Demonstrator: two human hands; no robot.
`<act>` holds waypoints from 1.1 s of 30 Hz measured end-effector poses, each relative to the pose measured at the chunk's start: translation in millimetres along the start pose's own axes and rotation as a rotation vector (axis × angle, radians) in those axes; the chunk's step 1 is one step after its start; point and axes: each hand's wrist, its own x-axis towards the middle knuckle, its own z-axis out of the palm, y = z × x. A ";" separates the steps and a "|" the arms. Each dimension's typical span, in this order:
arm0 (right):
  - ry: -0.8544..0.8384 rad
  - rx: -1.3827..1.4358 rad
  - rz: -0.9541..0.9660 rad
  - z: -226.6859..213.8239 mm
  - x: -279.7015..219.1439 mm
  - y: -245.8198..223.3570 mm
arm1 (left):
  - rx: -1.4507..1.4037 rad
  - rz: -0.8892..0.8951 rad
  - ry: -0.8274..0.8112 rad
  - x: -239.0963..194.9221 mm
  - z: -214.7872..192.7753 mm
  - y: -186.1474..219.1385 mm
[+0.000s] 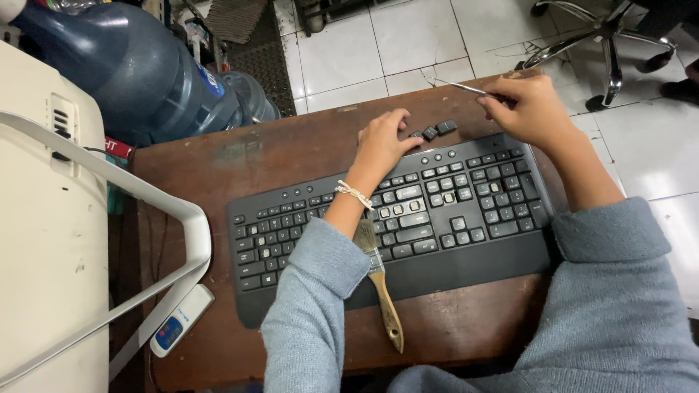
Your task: The person cleans a computer keyboard using a paintbrush to sweep dust from between the keys. They then use a small metal tool to pry off several keycaps and place them on the table.
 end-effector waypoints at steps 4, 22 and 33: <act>0.045 -0.004 -0.018 -4.3 -10.3 3.9 | -0.053 0.099 0.107 -34.1 -26.7 6.4; -0.183 -0.161 0.114 -10.8 -35.8 -62.1 | 0.587 0.432 0.250 -227.4 -58.8 -3.3; -0.314 -0.271 -0.140 3.3 -44.0 -119.6 | 0.261 0.242 0.269 -144.5 -23.2 -23.7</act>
